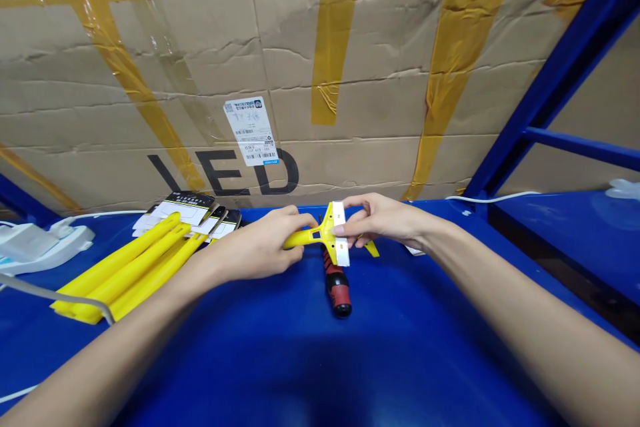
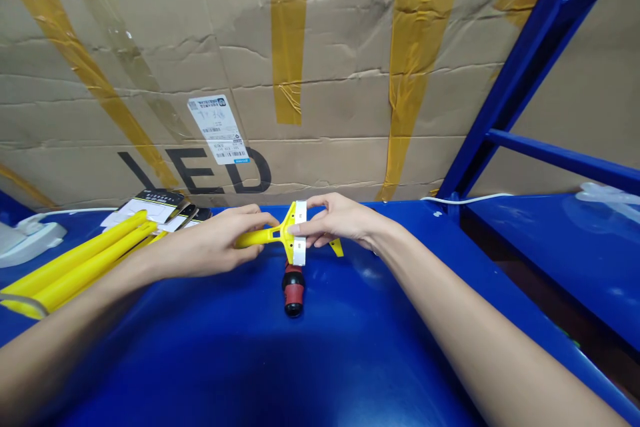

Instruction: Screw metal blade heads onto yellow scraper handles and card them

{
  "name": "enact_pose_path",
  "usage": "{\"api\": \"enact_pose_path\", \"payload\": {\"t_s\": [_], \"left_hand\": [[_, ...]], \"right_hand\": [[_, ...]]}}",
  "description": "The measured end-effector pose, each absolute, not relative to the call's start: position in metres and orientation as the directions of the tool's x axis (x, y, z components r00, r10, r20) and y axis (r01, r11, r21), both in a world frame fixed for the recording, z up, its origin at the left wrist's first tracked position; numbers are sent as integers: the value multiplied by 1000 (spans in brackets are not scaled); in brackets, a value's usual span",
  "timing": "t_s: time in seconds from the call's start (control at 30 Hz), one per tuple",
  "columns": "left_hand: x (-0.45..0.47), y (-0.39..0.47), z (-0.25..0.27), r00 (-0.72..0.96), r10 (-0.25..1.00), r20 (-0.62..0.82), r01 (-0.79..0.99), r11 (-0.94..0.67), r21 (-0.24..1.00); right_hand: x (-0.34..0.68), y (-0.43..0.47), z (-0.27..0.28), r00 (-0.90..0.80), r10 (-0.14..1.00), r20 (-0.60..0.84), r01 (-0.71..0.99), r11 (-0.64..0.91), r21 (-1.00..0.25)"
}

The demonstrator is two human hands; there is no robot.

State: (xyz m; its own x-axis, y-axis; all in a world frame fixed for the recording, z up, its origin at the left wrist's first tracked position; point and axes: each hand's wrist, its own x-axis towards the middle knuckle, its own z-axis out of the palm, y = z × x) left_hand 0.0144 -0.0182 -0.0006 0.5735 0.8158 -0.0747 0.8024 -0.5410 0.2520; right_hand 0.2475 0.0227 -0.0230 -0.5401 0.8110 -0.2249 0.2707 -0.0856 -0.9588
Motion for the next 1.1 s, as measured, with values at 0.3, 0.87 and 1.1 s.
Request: {"api": "enact_pose_path", "payload": {"t_s": [0.3, 0.87, 1.1], "left_hand": [[8, -10, -3, 533, 837, -122, 837, -501, 220], [13, -14, -4, 549, 824, -141, 829, -516, 213], [14, -15, -3, 545, 827, -138, 832, -513, 211]], "right_hand": [[260, 37, -23, -187, 981, -51, 895, 149, -420], [257, 29, -19, -240, 952, -192, 961, 204, -187], [261, 33, -16, -151, 986, 71, 886, 167, -433]]}}
